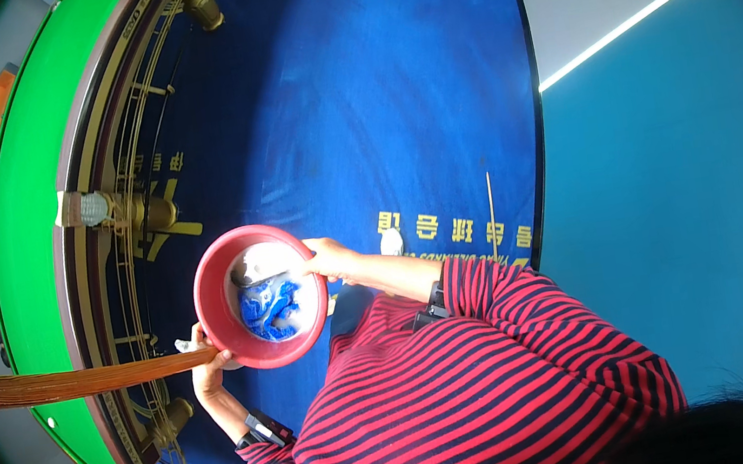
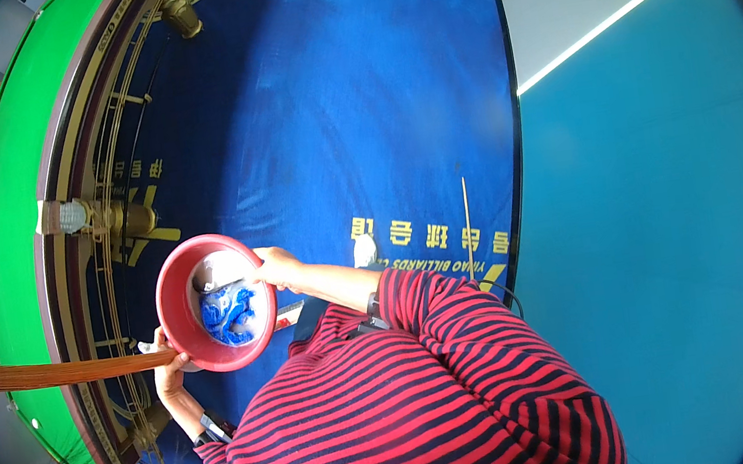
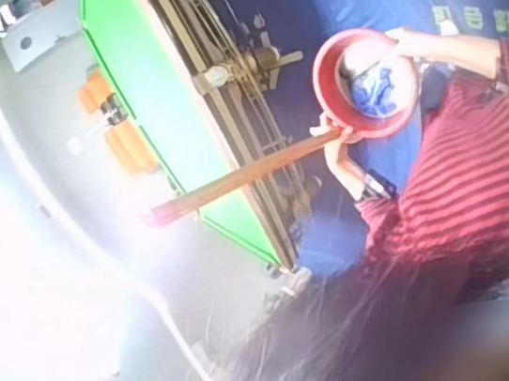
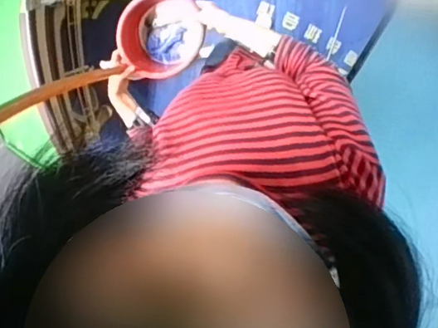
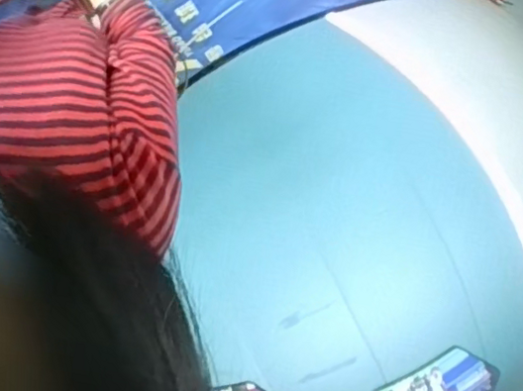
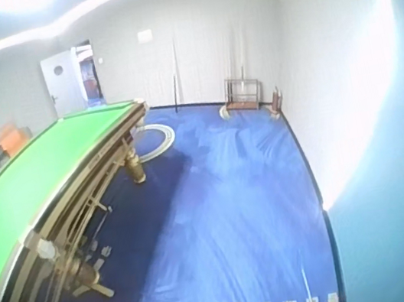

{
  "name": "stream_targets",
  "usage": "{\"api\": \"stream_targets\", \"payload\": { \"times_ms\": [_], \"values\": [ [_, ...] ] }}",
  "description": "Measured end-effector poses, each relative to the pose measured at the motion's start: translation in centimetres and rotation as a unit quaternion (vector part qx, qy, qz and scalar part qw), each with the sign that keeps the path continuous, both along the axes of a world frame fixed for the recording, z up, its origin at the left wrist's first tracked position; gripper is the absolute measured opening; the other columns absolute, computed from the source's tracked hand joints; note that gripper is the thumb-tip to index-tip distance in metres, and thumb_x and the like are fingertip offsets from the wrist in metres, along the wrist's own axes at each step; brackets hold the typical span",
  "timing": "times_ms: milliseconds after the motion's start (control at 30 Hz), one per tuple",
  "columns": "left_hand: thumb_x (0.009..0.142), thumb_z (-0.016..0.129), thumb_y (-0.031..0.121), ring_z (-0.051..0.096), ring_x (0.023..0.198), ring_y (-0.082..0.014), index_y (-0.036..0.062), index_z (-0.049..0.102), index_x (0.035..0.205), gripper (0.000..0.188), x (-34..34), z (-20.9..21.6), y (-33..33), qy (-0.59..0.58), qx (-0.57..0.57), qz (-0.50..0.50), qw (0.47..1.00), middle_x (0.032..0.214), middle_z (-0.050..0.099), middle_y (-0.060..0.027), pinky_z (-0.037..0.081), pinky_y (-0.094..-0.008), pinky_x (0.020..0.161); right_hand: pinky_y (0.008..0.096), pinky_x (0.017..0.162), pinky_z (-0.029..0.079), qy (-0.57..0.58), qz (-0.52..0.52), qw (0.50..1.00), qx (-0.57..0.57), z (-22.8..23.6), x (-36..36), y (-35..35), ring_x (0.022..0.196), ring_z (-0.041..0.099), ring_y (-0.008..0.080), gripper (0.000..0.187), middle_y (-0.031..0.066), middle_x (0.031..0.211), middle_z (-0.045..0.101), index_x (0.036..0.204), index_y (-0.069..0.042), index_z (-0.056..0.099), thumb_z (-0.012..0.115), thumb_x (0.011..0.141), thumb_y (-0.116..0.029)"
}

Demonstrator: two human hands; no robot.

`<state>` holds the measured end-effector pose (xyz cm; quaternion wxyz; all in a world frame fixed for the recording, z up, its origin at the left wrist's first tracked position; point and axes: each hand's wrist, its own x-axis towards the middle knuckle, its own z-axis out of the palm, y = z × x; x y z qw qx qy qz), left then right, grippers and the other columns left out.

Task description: The person uses a long-handled brush and a blue cloth to scrub a white mark off a blue carpet, dipping the cloth into a red bucket of water.

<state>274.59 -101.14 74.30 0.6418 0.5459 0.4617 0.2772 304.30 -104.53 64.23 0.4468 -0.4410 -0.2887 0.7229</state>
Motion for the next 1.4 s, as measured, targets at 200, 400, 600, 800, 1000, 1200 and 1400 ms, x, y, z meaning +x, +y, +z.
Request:
{"api": "stream_targets", "payload": {
  "times_ms": [200,400,600,800,1000,1200,1400],
  "values": [
    [0.052,0.077,0.003,0.056,0.087,-0.0151,0.0063,0.040,0.112,0.070,2.8,2.8,3.8,0.002,0.007,0.005,1.000,0.093,0.057,-0.0036,0.047,-0.0281,0.079,0.0198,0.033,0.023,-0.018,0.007,0.999,-0.045,3.4,2.6,3.3,0.040,0.036,0.0036,0.041,-0.0017,0.062,0.052,0.113,-0.012,0.052,0.060,0.073,-0.011],
    [0.052,0.075,0.001,0.056,0.083,-0.0132,0.0058,0.044,0.108,0.064,6.2,4.0,7.7,-0.012,-0.021,0.027,0.999,0.088,0.057,-0.0021,0.046,-0.0272,0.079,0.0198,0.032,0.023,-0.020,0.001,0.998,-0.065,4.0,5.4,7.2,0.040,0.037,0.0037,0.043,-0.0010,0.064,0.052,0.114,-0.012,0.052,0.061,0.072,-0.011],
    [0.052,0.073,0.001,0.055,0.081,-0.0128,0.0062,0.044,0.107,0.062,8.7,3.0,9.3,-0.006,-0.017,0.016,1.000,0.087,0.057,-0.0018,0.044,-0.0277,0.080,0.0188,0.031,0.020,0.025,0.023,0.991,-0.126,0.8,7.0,8.5,0.040,0.034,0.0026,0.030,-0.0026,0.062,0.050,0.103,-0.009,0.056,0.062,0.075,-0.016],
    [0.054,0.076,0.002,0.058,0.077,-0.0125,0.0058,0.044,0.108,0.063,8.7,2.3,10.7,0.014,-0.031,-0.035,0.999,0.087,0.060,-0.0033,0.047,-0.0277,0.075,0.0228,0.032,0.019,-0.061,0.065,0.978,-0.188,-2.3,5.9,7.7,0.038,0.032,0.0052,0.016,-0.0017,0.058,0.050,0.085,-0.006,0.059,0.058,0.072,-0.016],
    [0.057,0.077,0.002,0.058,0.072,-0.0121,0.0058,0.042,0.112,0.066,8.1,-2.8,9.8,0.070,-0.034,-0.088,0.993,0.080,0.061,-0.0033,0.045,-0.0266,0.073,0.0220,0.033,0.020,0.011,-0.027,0.988,-0.151,-8.2,4.6,3.6,0.038,0.034,0.0055,0.019,-0.0011,0.059,0.051,0.088,-0.008,0.059,0.055,0.070,-0.011],
    [0.058,0.078,0.006,0.058,0.081,-0.0129,0.0109,0.035,0.129,0.083,18.2,-13.8,8.0,0.128,-0.106,-0.123,0.978,0.088,0.061,-0.0050,0.043,-0.0265,0.078,0.0218,0.033,0.027,0.142,-0.043,0.965,-0.217,-25.8,13.0,-0.6,0.044,0.046,0.0073,0.026,0.0028,0.070,0.058,0.094,-0.007,0.057,0.056,0.069,0.000],
    [0.063,0.076,0.016,0.054,0.061,-0.0092,0.0020,0.046,0.113,0.060,28.4,-26.3,5.7,0.162,0.098,0.000,0.982,0.083,0.059,-0.0091,0.047,-0.0209,0.054,0.0214,0.030,0.024,0.215,-0.150,0.940,-0.216,-47.1,24.4,-4.1,0.040,0.045,0.0109,0.018,0.0047,0.066,0.058,0.085,-0.004,0.060,0.056,0.067,-0.004]
  ]
}}
